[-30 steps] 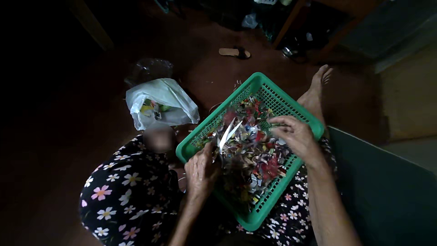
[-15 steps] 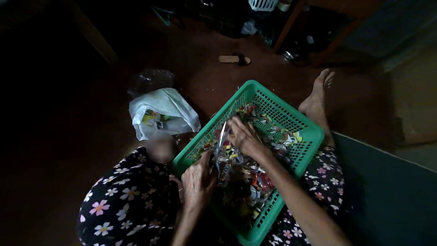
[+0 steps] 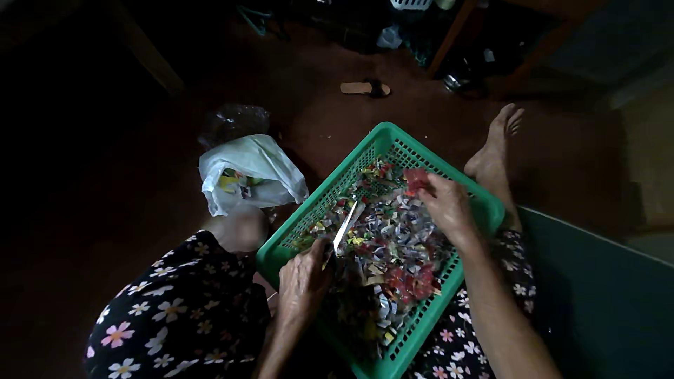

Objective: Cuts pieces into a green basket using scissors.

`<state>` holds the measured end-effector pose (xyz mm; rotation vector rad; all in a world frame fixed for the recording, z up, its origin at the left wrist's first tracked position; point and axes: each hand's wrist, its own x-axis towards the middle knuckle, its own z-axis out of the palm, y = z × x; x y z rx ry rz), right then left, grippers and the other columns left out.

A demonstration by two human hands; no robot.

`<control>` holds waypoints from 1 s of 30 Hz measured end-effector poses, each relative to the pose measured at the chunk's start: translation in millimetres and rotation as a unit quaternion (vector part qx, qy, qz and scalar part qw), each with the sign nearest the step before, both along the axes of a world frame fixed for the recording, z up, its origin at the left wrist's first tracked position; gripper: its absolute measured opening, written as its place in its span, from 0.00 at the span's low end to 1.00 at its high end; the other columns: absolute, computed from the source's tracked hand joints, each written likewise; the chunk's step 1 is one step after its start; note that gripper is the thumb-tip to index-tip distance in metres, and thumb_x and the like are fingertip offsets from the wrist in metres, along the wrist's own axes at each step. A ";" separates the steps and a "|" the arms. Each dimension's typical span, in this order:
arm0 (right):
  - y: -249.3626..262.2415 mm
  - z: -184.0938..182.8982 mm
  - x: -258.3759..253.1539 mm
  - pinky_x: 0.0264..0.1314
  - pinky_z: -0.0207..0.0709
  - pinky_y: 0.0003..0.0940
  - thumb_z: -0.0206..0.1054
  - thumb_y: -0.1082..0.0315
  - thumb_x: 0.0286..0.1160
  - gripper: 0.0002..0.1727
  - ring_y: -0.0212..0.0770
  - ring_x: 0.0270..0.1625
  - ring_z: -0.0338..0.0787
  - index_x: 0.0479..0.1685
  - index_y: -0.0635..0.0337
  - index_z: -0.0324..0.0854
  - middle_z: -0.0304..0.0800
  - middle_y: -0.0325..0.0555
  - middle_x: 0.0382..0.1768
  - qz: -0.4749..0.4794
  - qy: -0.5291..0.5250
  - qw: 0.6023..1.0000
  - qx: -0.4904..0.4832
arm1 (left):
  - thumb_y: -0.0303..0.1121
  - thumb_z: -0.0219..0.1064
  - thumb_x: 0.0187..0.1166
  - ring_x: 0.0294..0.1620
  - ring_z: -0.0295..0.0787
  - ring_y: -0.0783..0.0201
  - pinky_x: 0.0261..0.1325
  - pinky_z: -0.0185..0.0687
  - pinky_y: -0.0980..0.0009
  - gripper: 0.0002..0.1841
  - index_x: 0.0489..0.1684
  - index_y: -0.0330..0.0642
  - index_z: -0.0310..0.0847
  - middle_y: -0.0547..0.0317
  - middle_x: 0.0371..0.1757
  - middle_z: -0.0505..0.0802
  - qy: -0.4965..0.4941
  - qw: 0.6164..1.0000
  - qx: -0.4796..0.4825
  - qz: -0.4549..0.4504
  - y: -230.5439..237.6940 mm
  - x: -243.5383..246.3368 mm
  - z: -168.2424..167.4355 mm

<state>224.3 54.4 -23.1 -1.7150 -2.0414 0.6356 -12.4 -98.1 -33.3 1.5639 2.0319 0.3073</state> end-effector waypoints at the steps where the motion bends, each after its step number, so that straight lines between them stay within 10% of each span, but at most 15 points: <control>1: 0.9 -4.5 -3.8 0.58 0.81 0.68 0.66 0.74 0.82 0.13 0.68 0.53 0.91 0.61 0.68 0.83 0.90 0.70 0.50 -0.008 -0.036 0.999 -0.021 | 0.38 0.68 0.81 0.39 0.93 0.39 0.41 0.82 0.40 0.18 0.67 0.45 0.85 0.43 0.39 0.95 0.014 1.000 -0.002 -0.008 0.3 0.4 -0.4; 8: -48.2 -32.0 -46.7 0.89 0.53 0.63 0.57 0.55 0.90 0.35 0.72 0.92 0.52 0.85 0.74 0.62 0.52 0.73 0.89 0.135 -0.215 0.950 -0.183 | 0.43 0.65 0.85 0.49 0.92 0.36 0.50 0.82 0.39 0.22 0.72 0.44 0.81 0.39 0.47 0.94 0.062 0.993 -0.092 -0.046 13.0 0.8 13.6; 13: -42.7 -42.6 -37.5 0.72 0.79 0.51 0.56 0.79 0.83 0.16 0.58 0.65 0.88 0.60 0.70 0.87 0.85 0.62 0.66 0.106 -0.075 0.988 -0.081 | 0.43 0.63 0.86 0.52 0.91 0.35 0.54 0.81 0.37 0.20 0.69 0.42 0.83 0.38 0.49 0.93 0.048 0.993 -0.091 -0.055 29.3 6.0 20.1; 20: -26.4 -22.6 -18.5 0.49 0.81 0.34 0.69 0.70 0.79 0.08 0.34 0.39 0.87 0.45 0.68 0.89 0.91 0.50 0.37 0.038 0.177 0.967 -0.177 | 0.32 0.68 0.79 0.60 0.90 0.37 0.59 0.82 0.39 0.27 0.79 0.40 0.75 0.39 0.61 0.91 -0.035 0.996 0.005 -0.079 29.0 4.8 -6.1; 30: -25.1 -25.3 -23.1 0.56 0.82 0.33 0.68 0.75 0.77 0.08 0.32 0.45 0.89 0.49 0.68 0.89 0.93 0.49 0.43 0.087 0.196 0.951 -0.224 | 0.31 0.68 0.78 0.68 0.86 0.38 0.64 0.82 0.43 0.30 0.82 0.36 0.72 0.39 0.67 0.89 -0.063 0.992 0.047 -0.096 28.6 14.4 -16.9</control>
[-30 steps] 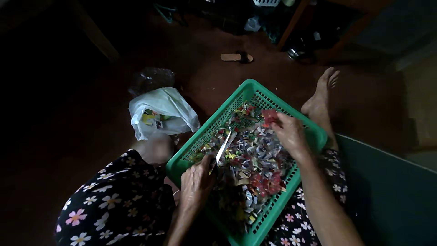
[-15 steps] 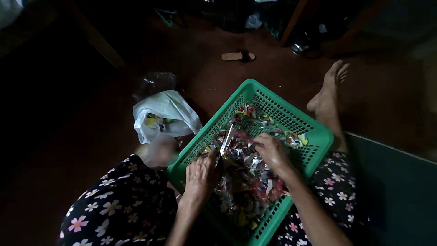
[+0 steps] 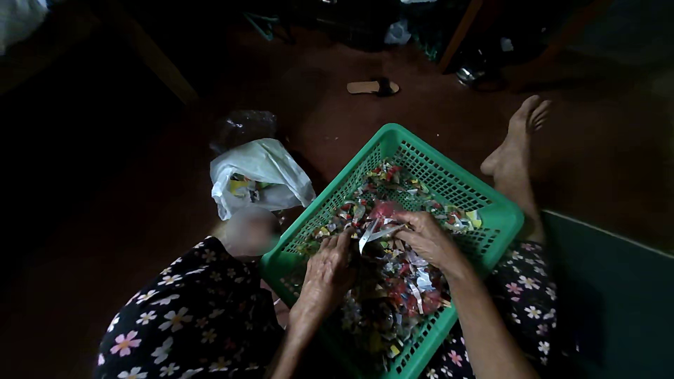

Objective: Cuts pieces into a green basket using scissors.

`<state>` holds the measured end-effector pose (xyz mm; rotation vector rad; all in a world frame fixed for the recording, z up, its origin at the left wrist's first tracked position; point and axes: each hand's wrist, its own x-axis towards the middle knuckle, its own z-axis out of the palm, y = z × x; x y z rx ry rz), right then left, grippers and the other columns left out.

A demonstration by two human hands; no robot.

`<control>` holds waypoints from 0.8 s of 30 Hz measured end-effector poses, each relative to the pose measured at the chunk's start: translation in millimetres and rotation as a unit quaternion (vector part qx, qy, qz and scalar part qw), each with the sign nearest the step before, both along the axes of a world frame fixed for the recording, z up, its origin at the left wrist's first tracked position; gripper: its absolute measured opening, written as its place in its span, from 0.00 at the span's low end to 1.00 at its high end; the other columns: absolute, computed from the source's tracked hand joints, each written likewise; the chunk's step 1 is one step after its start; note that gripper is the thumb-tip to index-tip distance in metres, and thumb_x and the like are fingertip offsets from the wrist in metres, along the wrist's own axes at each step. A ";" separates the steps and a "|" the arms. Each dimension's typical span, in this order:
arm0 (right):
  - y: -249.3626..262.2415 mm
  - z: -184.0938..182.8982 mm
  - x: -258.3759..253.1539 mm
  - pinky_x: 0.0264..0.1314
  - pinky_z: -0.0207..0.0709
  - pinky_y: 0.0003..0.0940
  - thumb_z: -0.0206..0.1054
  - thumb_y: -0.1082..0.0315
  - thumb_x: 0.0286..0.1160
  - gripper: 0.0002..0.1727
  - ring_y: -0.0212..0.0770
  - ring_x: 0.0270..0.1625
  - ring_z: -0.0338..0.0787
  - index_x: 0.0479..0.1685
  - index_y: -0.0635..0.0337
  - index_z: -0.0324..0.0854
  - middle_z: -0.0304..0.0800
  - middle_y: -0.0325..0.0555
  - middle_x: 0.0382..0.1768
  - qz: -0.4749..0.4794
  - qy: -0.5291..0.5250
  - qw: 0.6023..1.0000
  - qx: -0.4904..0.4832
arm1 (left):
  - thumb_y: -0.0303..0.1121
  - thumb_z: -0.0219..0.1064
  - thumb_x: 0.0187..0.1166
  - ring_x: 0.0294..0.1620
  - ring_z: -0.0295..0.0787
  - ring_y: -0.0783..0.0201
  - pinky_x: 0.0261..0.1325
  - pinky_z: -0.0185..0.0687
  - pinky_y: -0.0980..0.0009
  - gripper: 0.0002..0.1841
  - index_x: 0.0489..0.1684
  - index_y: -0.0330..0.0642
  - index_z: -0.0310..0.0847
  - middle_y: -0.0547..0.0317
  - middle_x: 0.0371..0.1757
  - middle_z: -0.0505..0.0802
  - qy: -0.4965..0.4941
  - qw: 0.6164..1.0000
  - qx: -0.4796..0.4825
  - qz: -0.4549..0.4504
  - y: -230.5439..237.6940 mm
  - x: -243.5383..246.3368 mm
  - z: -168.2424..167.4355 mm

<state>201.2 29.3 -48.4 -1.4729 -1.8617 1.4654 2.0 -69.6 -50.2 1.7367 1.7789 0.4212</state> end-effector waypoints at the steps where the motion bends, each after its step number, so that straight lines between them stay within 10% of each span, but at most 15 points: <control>1: -0.9 1.2 -0.4 0.54 0.82 0.31 0.68 0.75 0.76 0.07 0.31 0.44 0.89 0.47 0.67 0.89 0.92 0.47 0.41 -0.006 -0.002 1.000 -0.002 | 0.30 0.68 0.77 0.65 0.88 0.39 0.62 0.83 0.43 0.28 0.80 0.37 0.74 0.40 0.65 0.90 0.005 1.000 0.012 0.004 -0.1 1.9 -1.1; 8: -1.6 -0.1 1.1 0.44 0.76 0.26 0.70 0.69 0.79 0.08 0.27 0.33 0.81 0.39 0.67 0.88 0.85 0.41 0.29 -0.042 0.015 0.999 -0.017 | 0.32 0.68 0.76 0.29 0.92 0.40 0.34 0.82 0.41 0.12 0.52 0.39 0.90 0.43 0.29 0.93 0.051 0.996 0.062 0.046 -3.0 4.8 -9.3; 12: -0.7 0.5 3.9 0.47 0.79 0.27 0.71 0.70 0.78 0.08 0.27 0.36 0.84 0.44 0.68 0.89 0.89 0.43 0.33 -0.049 0.022 0.999 -0.006 | 0.36 0.66 0.81 0.37 0.93 0.39 0.41 0.82 0.40 0.15 0.59 0.39 0.88 0.41 0.35 0.94 0.050 0.998 -0.003 0.044 -3.1 0.3 -0.4; 17: -2.8 -2.4 -0.1 0.43 0.77 0.27 0.72 0.74 0.72 0.04 0.26 0.33 0.82 0.40 0.66 0.90 0.87 0.40 0.30 -0.030 0.025 0.999 -0.014 | 0.37 0.64 0.84 0.66 0.87 0.37 0.61 0.82 0.40 0.28 0.82 0.37 0.72 0.38 0.67 0.89 0.049 0.997 -0.047 -0.030 -1.3 3.3 0.9; 21: -4.4 2.9 -6.0 0.46 0.80 0.26 0.74 0.75 0.71 0.03 0.26 0.35 0.85 0.38 0.66 0.90 0.90 0.40 0.31 -0.044 0.046 0.996 -0.067 | 0.29 0.63 0.81 0.59 0.90 0.36 0.55 0.83 0.40 0.24 0.78 0.39 0.77 0.38 0.60 0.92 0.064 0.998 -0.023 -0.019 0.3 10.7 -4.6; 24: -4.2 2.5 -4.8 0.41 0.78 0.24 0.75 0.75 0.70 0.04 0.25 0.31 0.83 0.29 0.64 0.87 0.86 0.37 0.25 -0.057 0.049 0.995 -0.067 | 0.28 0.66 0.77 0.37 0.93 0.36 0.38 0.83 0.40 0.16 0.61 0.40 0.87 0.40 0.37 0.94 0.075 0.997 0.026 -0.003 -2.4 9.6 -9.7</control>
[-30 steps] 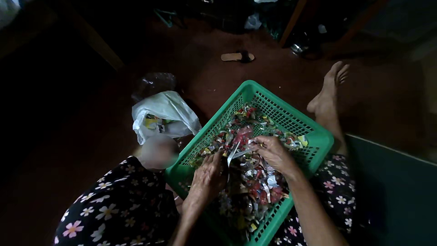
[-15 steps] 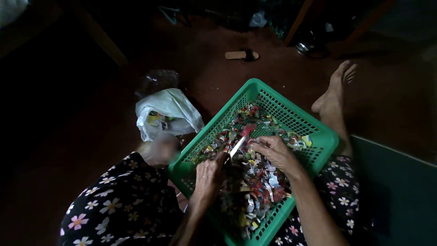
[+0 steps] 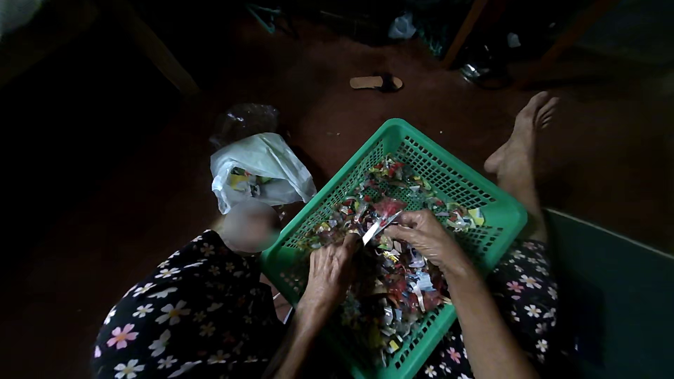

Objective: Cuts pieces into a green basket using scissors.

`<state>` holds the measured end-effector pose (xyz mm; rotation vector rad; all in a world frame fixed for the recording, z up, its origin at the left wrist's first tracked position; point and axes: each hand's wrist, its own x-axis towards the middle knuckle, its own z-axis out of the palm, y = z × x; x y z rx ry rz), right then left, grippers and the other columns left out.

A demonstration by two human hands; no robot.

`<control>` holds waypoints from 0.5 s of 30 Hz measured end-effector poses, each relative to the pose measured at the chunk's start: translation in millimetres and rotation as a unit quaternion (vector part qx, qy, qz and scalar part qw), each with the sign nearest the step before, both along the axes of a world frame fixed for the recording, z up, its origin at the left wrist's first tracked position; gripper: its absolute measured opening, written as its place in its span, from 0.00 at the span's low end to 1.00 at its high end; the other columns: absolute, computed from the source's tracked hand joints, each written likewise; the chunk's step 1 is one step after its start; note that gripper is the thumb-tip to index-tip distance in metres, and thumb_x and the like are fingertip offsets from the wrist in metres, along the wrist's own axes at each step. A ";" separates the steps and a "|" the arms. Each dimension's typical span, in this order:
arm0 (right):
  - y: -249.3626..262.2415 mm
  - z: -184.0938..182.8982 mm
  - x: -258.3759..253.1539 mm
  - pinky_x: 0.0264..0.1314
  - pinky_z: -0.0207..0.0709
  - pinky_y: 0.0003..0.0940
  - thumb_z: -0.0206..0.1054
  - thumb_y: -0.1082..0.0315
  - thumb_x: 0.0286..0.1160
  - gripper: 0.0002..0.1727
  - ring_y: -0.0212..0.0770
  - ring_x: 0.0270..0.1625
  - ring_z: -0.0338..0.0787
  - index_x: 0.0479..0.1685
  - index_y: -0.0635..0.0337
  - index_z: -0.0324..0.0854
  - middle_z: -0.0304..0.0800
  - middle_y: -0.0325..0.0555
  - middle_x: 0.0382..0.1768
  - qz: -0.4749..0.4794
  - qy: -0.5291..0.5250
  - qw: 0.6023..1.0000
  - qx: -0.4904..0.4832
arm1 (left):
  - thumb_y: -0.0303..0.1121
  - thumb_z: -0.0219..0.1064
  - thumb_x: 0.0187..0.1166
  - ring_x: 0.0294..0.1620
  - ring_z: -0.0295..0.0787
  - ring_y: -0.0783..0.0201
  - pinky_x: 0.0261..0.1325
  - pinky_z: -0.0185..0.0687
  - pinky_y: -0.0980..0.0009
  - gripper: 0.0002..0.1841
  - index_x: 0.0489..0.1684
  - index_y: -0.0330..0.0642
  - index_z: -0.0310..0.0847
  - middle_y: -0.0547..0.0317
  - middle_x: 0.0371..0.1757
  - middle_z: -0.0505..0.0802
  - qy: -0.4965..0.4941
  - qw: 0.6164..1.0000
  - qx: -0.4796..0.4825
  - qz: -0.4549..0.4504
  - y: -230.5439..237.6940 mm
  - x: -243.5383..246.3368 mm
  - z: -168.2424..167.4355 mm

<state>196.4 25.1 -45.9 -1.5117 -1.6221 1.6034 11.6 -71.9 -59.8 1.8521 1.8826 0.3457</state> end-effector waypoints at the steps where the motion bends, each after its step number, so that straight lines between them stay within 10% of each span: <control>1: 0.3 -0.4 0.8 0.40 0.78 0.24 0.75 0.75 0.70 0.06 0.25 0.29 0.82 0.27 0.63 0.87 0.85 0.36 0.24 -0.003 -0.004 1.000 0.007 | 0.29 0.66 0.77 0.33 0.92 0.36 0.36 0.82 0.40 0.13 0.56 0.40 0.88 0.41 0.31 0.93 -0.004 1.000 0.006 0.004 -1.2 0.8 0.9; 5: 1.0 0.0 2.2 0.39 0.78 0.25 0.75 0.74 0.69 0.07 0.25 0.29 0.82 0.25 0.61 0.86 0.86 0.36 0.23 0.001 -0.032 0.999 0.021 | 0.30 0.65 0.77 0.32 0.92 0.38 0.36 0.82 0.41 0.11 0.51 0.39 0.89 0.42 0.28 0.92 -0.019 1.000 -0.001 -0.001 -3.4 2.0 4.0; 12: -1.5 6.0 0.6 0.43 0.79 0.24 0.74 0.77 0.69 0.03 0.24 0.33 0.84 0.38 0.66 0.91 0.90 0.41 0.30 0.015 -0.031 0.999 0.011 | 0.30 0.63 0.82 0.67 0.86 0.35 0.62 0.80 0.39 0.30 0.86 0.39 0.67 0.36 0.68 0.88 0.010 0.991 -0.137 -0.002 0.6 -3.6 22.6; 15: 4.5 2.6 10.4 0.45 0.81 0.32 0.73 0.74 0.74 0.04 0.31 0.34 0.85 0.39 0.66 0.90 0.89 0.44 0.30 -0.015 -0.044 0.996 0.070 | 0.32 0.63 0.83 0.57 0.91 0.35 0.55 0.82 0.37 0.25 0.81 0.41 0.74 0.37 0.58 0.92 0.028 0.991 -0.127 0.033 -0.3 -10.9 20.4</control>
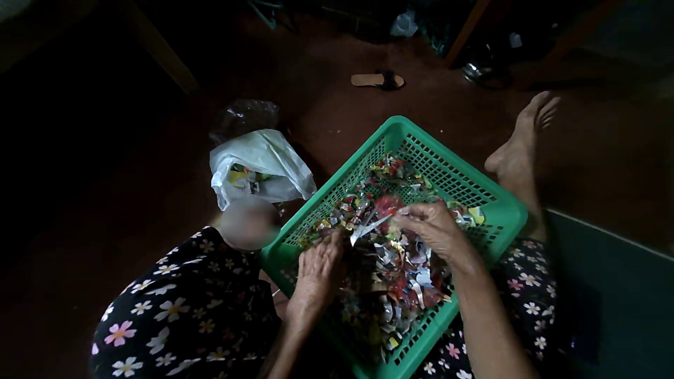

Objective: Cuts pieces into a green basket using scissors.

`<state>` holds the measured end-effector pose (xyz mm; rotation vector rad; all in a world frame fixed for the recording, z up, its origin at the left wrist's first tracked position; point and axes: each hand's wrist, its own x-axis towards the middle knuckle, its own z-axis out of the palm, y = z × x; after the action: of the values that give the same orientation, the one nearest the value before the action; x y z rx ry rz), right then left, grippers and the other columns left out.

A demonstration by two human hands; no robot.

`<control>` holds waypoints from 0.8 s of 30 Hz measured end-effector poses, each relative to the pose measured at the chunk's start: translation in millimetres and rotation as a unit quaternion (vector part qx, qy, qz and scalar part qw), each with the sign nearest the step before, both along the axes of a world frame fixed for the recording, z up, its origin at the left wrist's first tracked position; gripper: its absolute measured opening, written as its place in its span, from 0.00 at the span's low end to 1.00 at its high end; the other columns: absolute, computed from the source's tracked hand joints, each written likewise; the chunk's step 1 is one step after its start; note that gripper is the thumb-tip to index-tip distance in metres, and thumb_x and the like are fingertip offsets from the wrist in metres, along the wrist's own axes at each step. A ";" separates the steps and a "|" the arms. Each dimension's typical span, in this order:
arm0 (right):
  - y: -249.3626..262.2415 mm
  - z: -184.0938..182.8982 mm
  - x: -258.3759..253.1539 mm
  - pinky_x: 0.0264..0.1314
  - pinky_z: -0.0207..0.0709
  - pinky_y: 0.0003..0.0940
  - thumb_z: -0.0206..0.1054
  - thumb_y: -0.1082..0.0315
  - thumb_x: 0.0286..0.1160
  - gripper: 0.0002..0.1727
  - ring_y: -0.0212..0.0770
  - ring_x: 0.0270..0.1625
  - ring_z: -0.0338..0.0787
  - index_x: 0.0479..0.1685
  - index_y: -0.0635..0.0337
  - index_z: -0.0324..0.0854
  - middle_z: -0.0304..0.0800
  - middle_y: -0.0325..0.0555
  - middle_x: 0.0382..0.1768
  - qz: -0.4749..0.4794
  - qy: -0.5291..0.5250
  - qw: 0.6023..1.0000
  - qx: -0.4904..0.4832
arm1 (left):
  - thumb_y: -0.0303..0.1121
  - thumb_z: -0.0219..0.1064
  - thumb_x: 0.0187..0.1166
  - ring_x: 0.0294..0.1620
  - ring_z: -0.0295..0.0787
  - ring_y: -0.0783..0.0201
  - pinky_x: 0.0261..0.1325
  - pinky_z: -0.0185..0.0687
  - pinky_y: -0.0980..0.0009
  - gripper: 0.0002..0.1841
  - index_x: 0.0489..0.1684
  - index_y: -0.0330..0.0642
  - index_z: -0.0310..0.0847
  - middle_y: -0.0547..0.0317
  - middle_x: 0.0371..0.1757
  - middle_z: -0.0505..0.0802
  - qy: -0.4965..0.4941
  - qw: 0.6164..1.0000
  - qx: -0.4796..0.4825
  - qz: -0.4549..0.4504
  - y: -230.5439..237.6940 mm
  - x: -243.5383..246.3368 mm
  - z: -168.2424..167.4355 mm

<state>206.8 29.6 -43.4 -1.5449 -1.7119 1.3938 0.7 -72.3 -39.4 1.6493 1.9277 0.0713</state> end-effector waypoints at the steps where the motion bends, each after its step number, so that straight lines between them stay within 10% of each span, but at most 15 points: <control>1: 2.4 -1.9 4.8 0.46 0.80 0.38 0.72 0.72 0.76 0.05 0.35 0.36 0.85 0.43 0.66 0.89 0.89 0.47 0.33 -0.015 -0.013 0.999 0.034 | 0.33 0.63 0.83 0.53 0.92 0.35 0.53 0.82 0.38 0.24 0.80 0.43 0.75 0.38 0.53 0.94 0.003 1.000 -0.010 0.010 0.1 -2.6 2.0; 4: 7.5 3.1 16.4 0.70 0.78 0.54 0.60 0.61 0.89 0.21 0.50 0.65 0.88 0.74 0.61 0.77 0.87 0.57 0.65 0.006 -0.075 0.996 0.056 | 0.37 0.67 0.81 0.44 0.93 0.40 0.48 0.83 0.39 0.20 0.71 0.44 0.82 0.43 0.42 0.94 -0.060 0.997 0.025 0.043 -5.6 -11.2 1.7; 6: 6.7 5.7 20.4 0.70 0.78 0.58 0.59 0.57 0.90 0.25 0.55 0.67 0.88 0.79 0.59 0.74 0.83 0.58 0.72 0.007 -0.131 0.985 0.108 | 0.44 0.70 0.80 0.40 0.92 0.44 0.44 0.83 0.41 0.21 0.67 0.44 0.84 0.47 0.39 0.94 -0.095 0.993 0.050 0.048 -10.4 -16.4 0.1; 11: 6.5 10.3 26.9 0.58 0.86 0.51 0.71 0.75 0.76 0.11 0.51 0.55 0.92 0.54 0.63 0.91 0.90 0.56 0.59 -0.004 -0.173 0.953 0.248 | 0.46 0.69 0.81 0.41 0.92 0.39 0.43 0.81 0.37 0.20 0.62 0.42 0.87 0.42 0.38 0.94 -0.038 0.998 0.024 0.038 -17.4 -20.9 15.0; 16: 3.4 -7.1 -9.9 0.56 0.85 0.56 0.81 0.67 0.68 0.32 0.58 0.55 0.90 0.74 0.65 0.78 0.80 0.64 0.68 0.053 -0.218 0.965 0.137 | 0.39 0.66 0.83 0.42 0.92 0.37 0.46 0.82 0.38 0.18 0.65 0.40 0.85 0.40 0.39 0.94 -0.047 0.999 0.007 0.005 -19.3 -12.8 14.1; 19: 4.8 -13.2 -18.0 0.70 0.76 0.60 0.69 0.69 0.80 0.16 0.63 0.64 0.87 0.61 0.68 0.85 0.87 0.65 0.59 0.116 -0.262 0.956 0.066 | 0.35 0.65 0.82 0.44 0.92 0.37 0.47 0.83 0.40 0.19 0.69 0.40 0.80 0.40 0.41 0.93 -0.049 0.999 -0.017 -0.002 -15.9 -3.5 9.2; 24: 4.8 -3.2 -9.8 0.58 0.84 0.43 0.71 0.71 0.79 0.07 0.43 0.48 0.92 0.46 0.66 0.90 0.93 0.53 0.44 0.042 -0.124 0.990 0.048 | 0.31 0.67 0.78 0.59 0.90 0.37 0.54 0.84 0.41 0.26 0.77 0.39 0.76 0.40 0.58 0.92 -0.064 0.997 0.025 -0.022 -13.1 3.6 -4.2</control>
<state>197.0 34.3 -46.6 -1.6669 -1.9811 1.1791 4.3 -85.4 -43.7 1.6766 1.8073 0.2038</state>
